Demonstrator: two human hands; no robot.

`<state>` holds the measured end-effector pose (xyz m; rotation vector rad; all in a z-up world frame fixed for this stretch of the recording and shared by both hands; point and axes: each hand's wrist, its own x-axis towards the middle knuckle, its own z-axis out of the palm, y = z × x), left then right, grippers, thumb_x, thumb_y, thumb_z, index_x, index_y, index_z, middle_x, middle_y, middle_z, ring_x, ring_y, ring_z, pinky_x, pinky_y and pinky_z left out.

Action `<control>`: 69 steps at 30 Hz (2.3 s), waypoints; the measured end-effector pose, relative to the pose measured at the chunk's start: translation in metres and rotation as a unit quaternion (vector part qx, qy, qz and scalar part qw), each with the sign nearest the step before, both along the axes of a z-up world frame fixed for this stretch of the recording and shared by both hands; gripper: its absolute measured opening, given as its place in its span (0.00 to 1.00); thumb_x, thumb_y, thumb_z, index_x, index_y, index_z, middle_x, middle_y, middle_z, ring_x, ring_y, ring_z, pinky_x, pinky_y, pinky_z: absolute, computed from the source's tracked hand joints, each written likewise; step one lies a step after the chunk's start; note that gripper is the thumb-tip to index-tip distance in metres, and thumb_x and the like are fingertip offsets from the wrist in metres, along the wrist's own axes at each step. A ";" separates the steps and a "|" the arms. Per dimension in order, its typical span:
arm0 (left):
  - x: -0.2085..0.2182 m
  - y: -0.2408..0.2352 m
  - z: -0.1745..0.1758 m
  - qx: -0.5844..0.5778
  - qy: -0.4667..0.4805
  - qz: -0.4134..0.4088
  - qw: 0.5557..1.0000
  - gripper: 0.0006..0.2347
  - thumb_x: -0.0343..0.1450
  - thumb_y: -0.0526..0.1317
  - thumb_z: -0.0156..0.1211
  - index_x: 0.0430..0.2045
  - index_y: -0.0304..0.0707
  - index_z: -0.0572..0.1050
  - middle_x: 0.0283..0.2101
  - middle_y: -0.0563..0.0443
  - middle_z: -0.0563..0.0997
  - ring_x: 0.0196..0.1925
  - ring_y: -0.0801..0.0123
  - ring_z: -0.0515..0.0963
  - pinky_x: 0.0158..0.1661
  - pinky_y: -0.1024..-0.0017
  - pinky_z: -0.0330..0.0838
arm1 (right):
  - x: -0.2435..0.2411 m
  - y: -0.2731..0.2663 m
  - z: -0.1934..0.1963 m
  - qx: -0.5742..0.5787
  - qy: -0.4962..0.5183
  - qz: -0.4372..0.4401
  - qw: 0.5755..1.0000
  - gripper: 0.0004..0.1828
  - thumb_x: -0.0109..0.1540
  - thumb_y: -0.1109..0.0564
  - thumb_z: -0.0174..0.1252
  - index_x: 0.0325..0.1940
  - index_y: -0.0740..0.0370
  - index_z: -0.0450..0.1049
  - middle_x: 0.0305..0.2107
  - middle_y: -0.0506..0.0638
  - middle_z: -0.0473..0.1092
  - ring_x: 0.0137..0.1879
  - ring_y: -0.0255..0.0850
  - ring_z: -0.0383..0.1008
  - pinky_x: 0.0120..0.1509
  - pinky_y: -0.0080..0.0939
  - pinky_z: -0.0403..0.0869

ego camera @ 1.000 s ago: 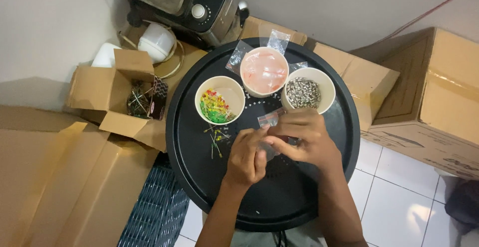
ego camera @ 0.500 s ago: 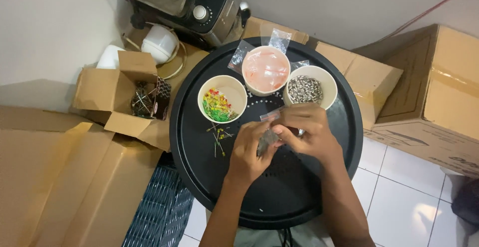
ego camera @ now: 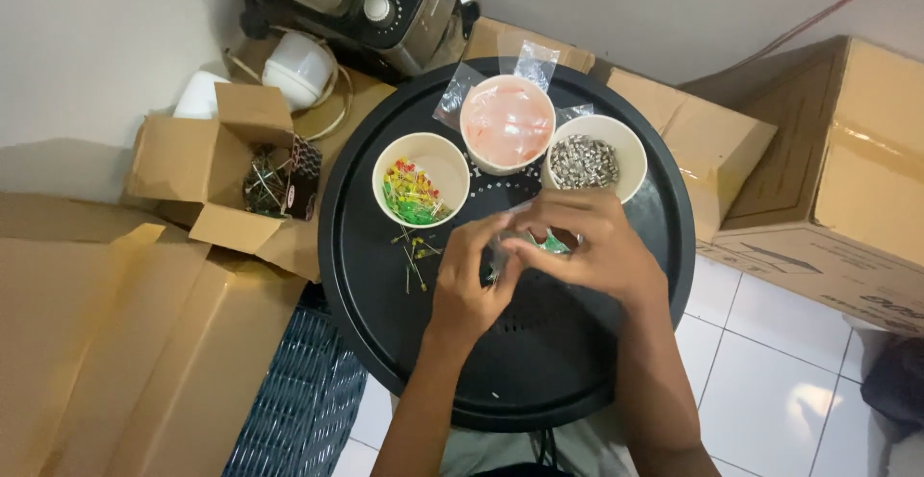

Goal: The person sorts colorful pins from a white bowl onto a black tray and then places them into a small plastic bag. They handle the pins by hand, picking them up from the tray and putting them into the bag.

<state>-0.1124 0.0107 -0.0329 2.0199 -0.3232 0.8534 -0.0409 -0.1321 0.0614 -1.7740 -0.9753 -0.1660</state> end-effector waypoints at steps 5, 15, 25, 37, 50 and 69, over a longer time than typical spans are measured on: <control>0.001 0.001 0.003 -0.004 0.022 -0.012 1.000 0.19 0.71 0.31 0.66 0.56 0.30 0.72 0.49 0.41 0.79 0.48 0.53 0.83 0.49 0.58 0.81 | 0.002 -0.001 -0.002 -0.016 0.039 -0.002 0.999 0.08 0.62 0.57 0.64 0.31 0.63 0.80 0.14 0.54 0.69 0.12 0.44 0.63 0.17 0.40 0.64; -0.007 0.000 -0.004 -0.080 0.023 0.000 0.997 0.21 0.67 0.39 0.73 0.53 0.32 0.75 0.49 0.44 0.82 0.49 0.56 0.85 0.49 0.60 0.82 | 0.007 -0.015 -0.039 0.011 0.097 -0.096 0.991 0.04 0.65 0.62 0.60 0.38 0.66 0.76 0.14 0.51 0.70 0.14 0.41 0.64 0.20 0.38 0.67; 0.003 0.004 0.018 -0.123 0.056 -0.039 0.990 0.22 0.67 0.46 0.73 0.52 0.37 0.77 0.45 0.48 0.83 0.46 0.58 0.86 0.48 0.64 0.81 | -0.002 0.011 -0.040 -0.354 0.194 0.019 0.915 0.12 0.56 0.62 0.66 0.44 0.66 0.82 0.32 0.63 0.80 0.36 0.59 0.81 0.39 0.55 0.78; 0.010 0.011 0.031 -0.039 0.037 -0.135 0.989 0.22 0.69 0.46 0.69 0.56 0.39 0.76 0.48 0.47 0.80 0.49 0.58 0.83 0.51 0.64 0.81 | 0.002 0.005 -0.059 -0.382 0.194 -0.015 0.904 0.14 0.53 0.65 0.62 0.43 0.70 0.76 0.35 0.65 0.75 0.44 0.63 0.78 0.45 0.60 0.75; 0.010 0.012 0.035 -0.057 -0.076 -0.132 0.987 0.16 0.69 0.48 0.69 0.41 0.34 0.81 0.36 0.48 0.83 0.34 0.63 0.83 0.40 0.65 0.81 | -0.001 0.000 -0.055 -0.343 0.150 -0.019 0.927 0.10 0.49 0.56 0.70 0.31 0.50 0.76 0.23 0.42 0.75 0.36 0.45 0.82 0.34 0.43 0.74; 0.013 0.019 0.022 -0.017 -0.012 -0.114 0.993 0.17 0.66 0.44 0.75 0.45 0.38 0.80 0.37 0.46 0.85 0.38 0.57 0.85 0.47 0.61 0.79 | 0.002 -0.022 -0.039 0.220 0.274 0.078 0.933 0.16 0.57 0.67 0.66 0.46 0.80 0.76 0.29 0.69 0.76 0.27 0.49 0.82 0.24 0.41 0.82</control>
